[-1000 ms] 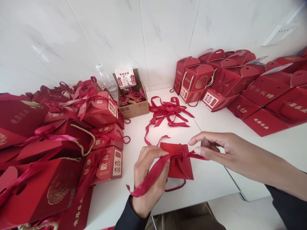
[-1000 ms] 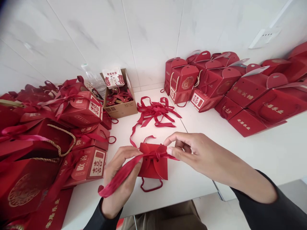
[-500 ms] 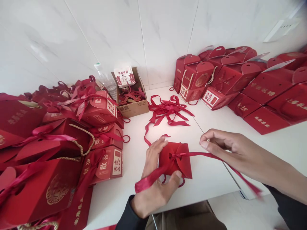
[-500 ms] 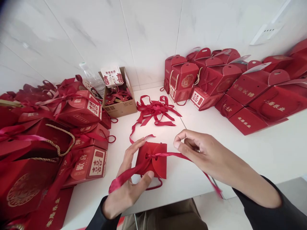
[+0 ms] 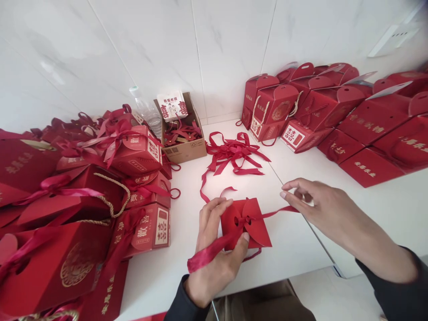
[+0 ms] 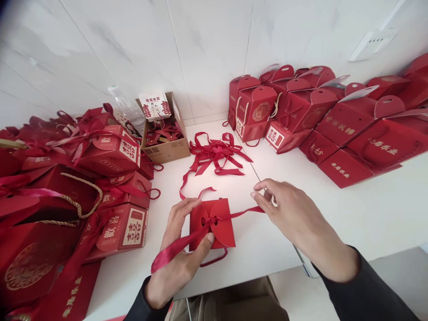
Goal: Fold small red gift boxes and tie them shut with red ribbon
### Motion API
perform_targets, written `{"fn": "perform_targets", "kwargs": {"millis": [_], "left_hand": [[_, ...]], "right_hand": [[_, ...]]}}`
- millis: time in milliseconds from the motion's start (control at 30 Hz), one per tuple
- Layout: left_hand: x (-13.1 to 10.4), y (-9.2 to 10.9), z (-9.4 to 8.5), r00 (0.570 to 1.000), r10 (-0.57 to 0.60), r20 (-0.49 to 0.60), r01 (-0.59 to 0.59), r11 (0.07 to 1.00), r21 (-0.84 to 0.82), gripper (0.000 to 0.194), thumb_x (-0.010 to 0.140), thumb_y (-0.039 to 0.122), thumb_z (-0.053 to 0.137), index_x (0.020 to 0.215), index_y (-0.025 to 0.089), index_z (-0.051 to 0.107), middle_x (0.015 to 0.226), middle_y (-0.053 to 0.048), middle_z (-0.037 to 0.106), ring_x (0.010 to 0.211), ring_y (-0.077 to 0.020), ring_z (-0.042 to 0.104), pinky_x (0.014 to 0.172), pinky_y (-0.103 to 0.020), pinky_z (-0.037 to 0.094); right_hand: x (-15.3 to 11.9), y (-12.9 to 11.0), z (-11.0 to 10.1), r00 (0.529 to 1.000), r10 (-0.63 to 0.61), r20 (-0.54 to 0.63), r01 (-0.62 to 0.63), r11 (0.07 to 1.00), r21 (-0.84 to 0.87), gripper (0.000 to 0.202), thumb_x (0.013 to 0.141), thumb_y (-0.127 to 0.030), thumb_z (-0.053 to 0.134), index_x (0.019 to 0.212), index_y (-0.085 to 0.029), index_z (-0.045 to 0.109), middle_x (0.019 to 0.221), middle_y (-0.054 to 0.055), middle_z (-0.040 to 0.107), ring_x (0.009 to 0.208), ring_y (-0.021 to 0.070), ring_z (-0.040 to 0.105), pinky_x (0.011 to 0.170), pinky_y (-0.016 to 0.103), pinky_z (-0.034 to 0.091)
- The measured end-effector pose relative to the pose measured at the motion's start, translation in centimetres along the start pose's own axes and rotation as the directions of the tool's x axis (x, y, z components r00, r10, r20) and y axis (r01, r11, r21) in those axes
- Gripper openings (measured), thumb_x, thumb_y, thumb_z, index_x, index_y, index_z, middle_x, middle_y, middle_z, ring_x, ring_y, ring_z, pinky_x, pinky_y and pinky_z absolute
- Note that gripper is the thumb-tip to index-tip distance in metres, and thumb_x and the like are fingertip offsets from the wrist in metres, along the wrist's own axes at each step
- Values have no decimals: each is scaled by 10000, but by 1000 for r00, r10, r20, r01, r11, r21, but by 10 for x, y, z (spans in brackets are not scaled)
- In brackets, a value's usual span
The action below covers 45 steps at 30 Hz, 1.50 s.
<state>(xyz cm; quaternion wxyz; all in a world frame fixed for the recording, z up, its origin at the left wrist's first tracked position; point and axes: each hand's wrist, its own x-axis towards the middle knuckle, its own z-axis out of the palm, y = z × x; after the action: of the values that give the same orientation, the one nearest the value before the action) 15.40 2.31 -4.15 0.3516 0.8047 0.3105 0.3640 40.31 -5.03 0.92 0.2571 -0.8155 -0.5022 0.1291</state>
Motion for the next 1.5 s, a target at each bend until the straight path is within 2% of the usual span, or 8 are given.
{"fn": "perform_targets", "kwargs": {"millis": [100,267,567,733,800,1133,1333,1500], "left_hand": [[0,0,3,1000,5,-3,-5,1000,-1,562,937,172,674,1456,283,489,1437,-133,545,1429,-302,486,1137,-517,503],[-1,1,3,1000,-6,-1,6,1000,8,567,932,146,675,1449,276,484,1428,-111,554,1422,-260,487,1168,-479,480],[-6,1,4,1000,-25,-18,25,999,-32,553,927,152,687,1431,287,503,1418,-127,543,1417,-302,480,1136,-544,508],[-6,2,5,999,-46,-19,45,997,-55,529,931,169,691,1415,293,517,1416,-125,526,1416,-304,479,1147,-549,497],[-6,3,5,999,-50,-21,49,998,-43,528,922,153,687,1406,286,525,1394,-122,527,1398,-294,492,1143,-531,502],[-12,3,-1,995,-100,-1,99,993,-57,469,1002,255,639,1458,311,540,1490,-112,479,1445,-272,478,1161,-473,491],[-18,5,-8,976,-217,-8,215,973,-87,435,1136,317,372,1513,446,546,1614,-28,473,1530,-226,437,1220,-458,439],[-22,1,-14,924,-366,-106,350,926,-144,406,1106,458,435,1402,343,690,1288,-88,676,1219,-248,660,1013,-409,583]], "right_hand": [[-9,-18,8,992,-123,-16,123,991,55,275,972,-513,537,939,-290,695,1008,80,725,925,300,669,707,407,518],[-22,-50,29,911,-382,156,345,912,222,127,1036,-269,553,987,-281,670,961,35,676,946,233,658,852,398,539],[-27,-40,30,948,-264,178,213,940,265,138,1069,-326,483,1000,-279,593,1033,38,684,862,209,682,641,321,545],[-27,-31,37,936,-340,90,313,922,227,182,1057,-352,520,1181,-314,648,1244,80,663,1218,277,633,957,442,566],[-26,-29,38,932,-353,78,329,918,220,150,1057,-332,514,1043,-296,658,1161,81,668,1178,273,643,1006,469,543],[-30,-23,26,986,-96,135,68,978,196,236,1036,-489,531,1009,-314,687,1099,49,728,954,253,701,554,302,501],[-30,-24,24,985,-58,164,28,983,181,279,1019,-542,527,956,-317,679,1011,8,768,496,153,533,442,312,408],[-31,-22,24,978,-76,194,35,978,206,281,1024,-526,527,929,-316,687,994,19,767,571,175,598,448,297,422]]}}
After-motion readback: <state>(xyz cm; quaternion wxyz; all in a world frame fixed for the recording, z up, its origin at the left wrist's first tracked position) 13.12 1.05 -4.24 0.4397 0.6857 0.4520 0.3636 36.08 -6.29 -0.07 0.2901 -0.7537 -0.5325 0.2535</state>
